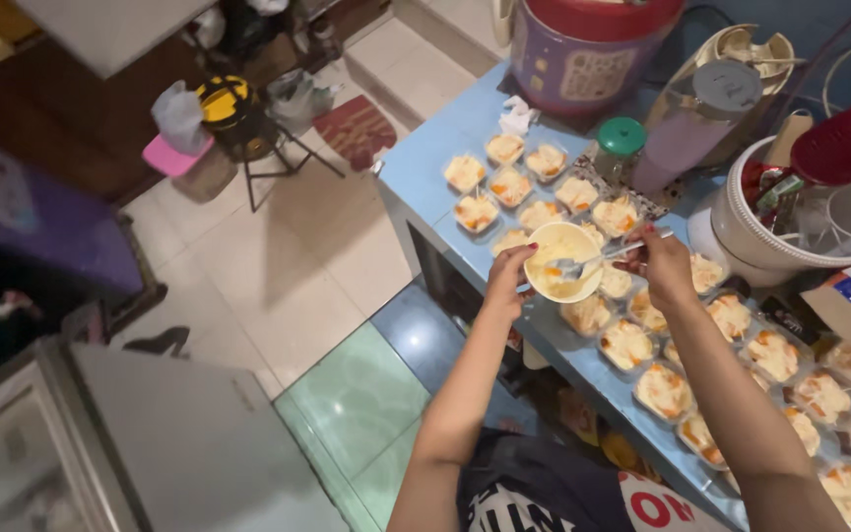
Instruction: The person assembles small food portions in clear plastic containers by sprinkling shredded cheese and spooning a creamy sauce over them. They then place lids on the containers and arrange them on the table.
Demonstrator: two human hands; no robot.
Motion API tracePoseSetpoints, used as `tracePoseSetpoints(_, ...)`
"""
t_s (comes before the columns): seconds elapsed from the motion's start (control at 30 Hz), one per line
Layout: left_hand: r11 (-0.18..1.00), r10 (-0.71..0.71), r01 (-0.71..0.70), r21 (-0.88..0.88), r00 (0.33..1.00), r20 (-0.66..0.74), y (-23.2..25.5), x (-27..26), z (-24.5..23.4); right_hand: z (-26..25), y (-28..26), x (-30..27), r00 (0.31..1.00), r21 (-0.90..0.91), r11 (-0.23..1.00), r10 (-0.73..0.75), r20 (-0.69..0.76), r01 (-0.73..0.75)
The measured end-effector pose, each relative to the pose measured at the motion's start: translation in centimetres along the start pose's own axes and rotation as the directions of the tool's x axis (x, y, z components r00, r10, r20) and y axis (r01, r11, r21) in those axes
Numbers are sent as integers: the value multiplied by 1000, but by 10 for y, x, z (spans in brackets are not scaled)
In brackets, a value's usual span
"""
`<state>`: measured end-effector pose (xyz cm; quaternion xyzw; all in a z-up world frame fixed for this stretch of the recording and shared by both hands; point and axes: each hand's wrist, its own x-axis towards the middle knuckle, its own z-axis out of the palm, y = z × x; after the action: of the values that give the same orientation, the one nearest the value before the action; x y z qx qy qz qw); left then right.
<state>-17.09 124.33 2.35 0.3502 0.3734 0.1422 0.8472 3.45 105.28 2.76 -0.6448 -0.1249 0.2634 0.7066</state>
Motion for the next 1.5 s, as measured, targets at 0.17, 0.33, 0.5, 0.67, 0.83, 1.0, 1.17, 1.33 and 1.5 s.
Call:
tracePoseSetpoints(0.17,991,-46,44,-127,999,-11,33,56,-17,8,-16,47,954,-67,983,-180,-241,168)
tracePoseSetpoints(0.33,990,29,-38,-134,997,-64,99,112,-41,53,-42,106,799,-118,890,-449,-400,441)
tracePoseSetpoints(0.5,986,60,-74,-152,994,-89,153,159,-63,83,-45,123,627,-432,758,-650,-431,489)
tracePoseSetpoints(0.67,992,5,-9,-125,999,-36,180,191,-64,95,-38,97,524,-863,471,-790,-319,185)
tracePoseSetpoints(0.83,991,-55,60,-123,998,40,185,206,-56,116,-35,84,515,-1000,20,-857,-22,-8)
tracePoseSetpoints(1.0,989,-136,138,-58,990,35,180,212,-45,155,-44,103,607,-999,-52,-793,42,1)
tracePoseSetpoints(1.17,987,-135,140,-73,988,72,174,219,-43,186,-63,119,659,-983,-183,-738,145,11)
tracePoseSetpoints(1.33,990,-103,111,-91,991,83,170,226,-48,194,-68,135,693,-971,-238,-700,174,3)
tracePoseSetpoints(1.5,991,-112,115,-61,992,60,173,225,-46,191,-68,150,712,-977,-214,-685,157,10)
